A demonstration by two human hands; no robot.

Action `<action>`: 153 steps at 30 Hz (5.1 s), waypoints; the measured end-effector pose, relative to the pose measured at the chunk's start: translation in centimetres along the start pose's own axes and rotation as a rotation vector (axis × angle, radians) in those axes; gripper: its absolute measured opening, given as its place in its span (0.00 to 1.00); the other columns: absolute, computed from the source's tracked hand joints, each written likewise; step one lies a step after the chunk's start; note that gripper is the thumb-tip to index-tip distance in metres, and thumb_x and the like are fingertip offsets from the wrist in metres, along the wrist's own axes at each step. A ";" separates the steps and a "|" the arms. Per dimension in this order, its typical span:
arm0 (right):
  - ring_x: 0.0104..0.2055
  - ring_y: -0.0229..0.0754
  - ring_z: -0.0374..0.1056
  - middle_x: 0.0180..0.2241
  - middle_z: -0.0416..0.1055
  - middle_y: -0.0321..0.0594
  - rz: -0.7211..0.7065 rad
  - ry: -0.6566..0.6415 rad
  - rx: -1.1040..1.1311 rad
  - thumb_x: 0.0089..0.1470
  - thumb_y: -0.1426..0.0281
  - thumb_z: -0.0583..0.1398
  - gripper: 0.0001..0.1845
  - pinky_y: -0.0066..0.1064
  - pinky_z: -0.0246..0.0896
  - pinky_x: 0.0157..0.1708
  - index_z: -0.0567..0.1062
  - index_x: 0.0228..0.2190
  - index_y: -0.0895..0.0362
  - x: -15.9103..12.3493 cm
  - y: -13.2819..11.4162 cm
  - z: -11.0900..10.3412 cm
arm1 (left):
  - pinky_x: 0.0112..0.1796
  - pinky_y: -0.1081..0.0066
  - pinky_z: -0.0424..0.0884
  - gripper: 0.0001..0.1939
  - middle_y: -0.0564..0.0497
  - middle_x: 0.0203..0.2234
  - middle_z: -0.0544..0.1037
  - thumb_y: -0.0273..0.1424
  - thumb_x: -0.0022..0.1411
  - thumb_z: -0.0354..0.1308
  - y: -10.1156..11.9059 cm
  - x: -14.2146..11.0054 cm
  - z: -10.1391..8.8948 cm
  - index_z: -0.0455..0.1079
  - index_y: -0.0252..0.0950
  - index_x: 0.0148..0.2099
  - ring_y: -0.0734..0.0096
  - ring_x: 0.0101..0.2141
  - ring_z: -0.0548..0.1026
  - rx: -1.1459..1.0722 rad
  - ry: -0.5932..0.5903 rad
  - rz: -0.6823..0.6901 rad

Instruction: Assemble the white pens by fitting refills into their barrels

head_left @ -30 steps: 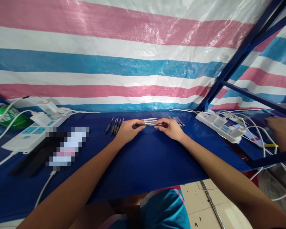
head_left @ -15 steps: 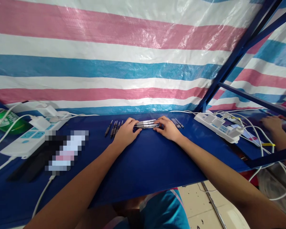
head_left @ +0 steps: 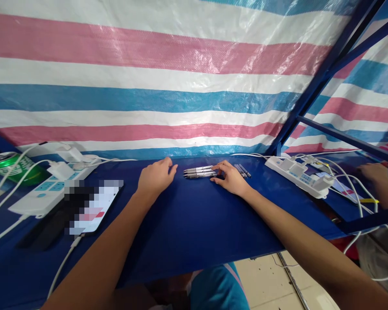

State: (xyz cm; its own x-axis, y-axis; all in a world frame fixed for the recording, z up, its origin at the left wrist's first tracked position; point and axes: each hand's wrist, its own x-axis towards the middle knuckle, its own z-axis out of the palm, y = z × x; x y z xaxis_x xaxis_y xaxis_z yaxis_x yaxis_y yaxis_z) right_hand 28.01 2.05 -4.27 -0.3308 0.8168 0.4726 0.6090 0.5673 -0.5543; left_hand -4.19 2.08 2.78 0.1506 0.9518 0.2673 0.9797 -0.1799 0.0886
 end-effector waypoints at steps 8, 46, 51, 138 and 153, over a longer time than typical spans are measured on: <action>0.47 0.51 0.73 0.45 0.76 0.45 0.008 0.048 -0.160 0.67 0.59 0.65 0.14 0.44 0.72 0.51 0.79 0.50 0.51 -0.2 -0.1 -2.6 | 0.40 0.56 0.74 0.26 0.41 0.44 0.83 0.59 0.66 0.54 -2.0 0.6 0.4 0.70 0.42 0.49 0.43 0.42 0.81 -0.023 -0.221 -0.104; 0.38 0.52 0.72 0.31 0.78 0.47 0.108 -0.051 -0.501 0.69 0.58 0.61 0.18 0.42 0.68 0.44 0.78 0.29 0.53 0.1 2.1 -3.9 | 0.42 0.52 0.76 0.21 0.30 0.41 0.83 0.41 0.71 0.49 0.7 -0.7 0.3 0.80 0.34 0.46 0.37 0.44 0.83 0.104 -0.219 -0.043; 0.40 0.54 0.71 0.31 0.77 0.49 0.091 -0.024 -0.486 0.69 0.59 0.60 0.18 0.45 0.68 0.46 0.76 0.28 0.52 0.1 1.9 -3.9 | 0.40 0.53 0.75 0.20 0.34 0.37 0.83 0.43 0.70 0.50 1.4 -0.4 0.1 0.79 0.36 0.43 0.39 0.40 0.82 0.054 -0.161 -0.080; 0.39 0.43 0.72 0.42 0.77 0.41 -0.164 -0.111 0.064 0.67 0.72 0.62 0.11 0.35 0.68 0.41 0.79 0.50 0.53 -0.5 -2.6 -2.7 | 0.52 0.61 0.75 0.17 0.45 0.54 0.80 0.36 0.80 0.48 4.9 -2.0 4.3 0.75 0.41 0.60 0.58 0.52 0.80 -0.539 0.027 0.624; 0.41 0.45 0.74 0.42 0.79 0.42 -0.118 -0.080 0.112 0.67 0.67 0.64 0.07 0.36 0.70 0.44 0.80 0.46 0.53 -0.5 -2.8 -2.5 | 0.54 0.59 0.74 0.16 0.44 0.51 0.81 0.35 0.79 0.48 4.9 -2.1 4.4 0.76 0.41 0.58 0.58 0.51 0.80 -0.548 0.057 0.605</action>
State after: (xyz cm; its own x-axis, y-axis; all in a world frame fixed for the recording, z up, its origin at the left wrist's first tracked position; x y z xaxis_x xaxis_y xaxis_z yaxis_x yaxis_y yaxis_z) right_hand 28.31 -0.20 -1.25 -0.4546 0.7468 0.4854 0.4800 0.6645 -0.5728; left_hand 0.88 0.33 -1.56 0.6112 0.6392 0.4667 0.5245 -0.7687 0.3660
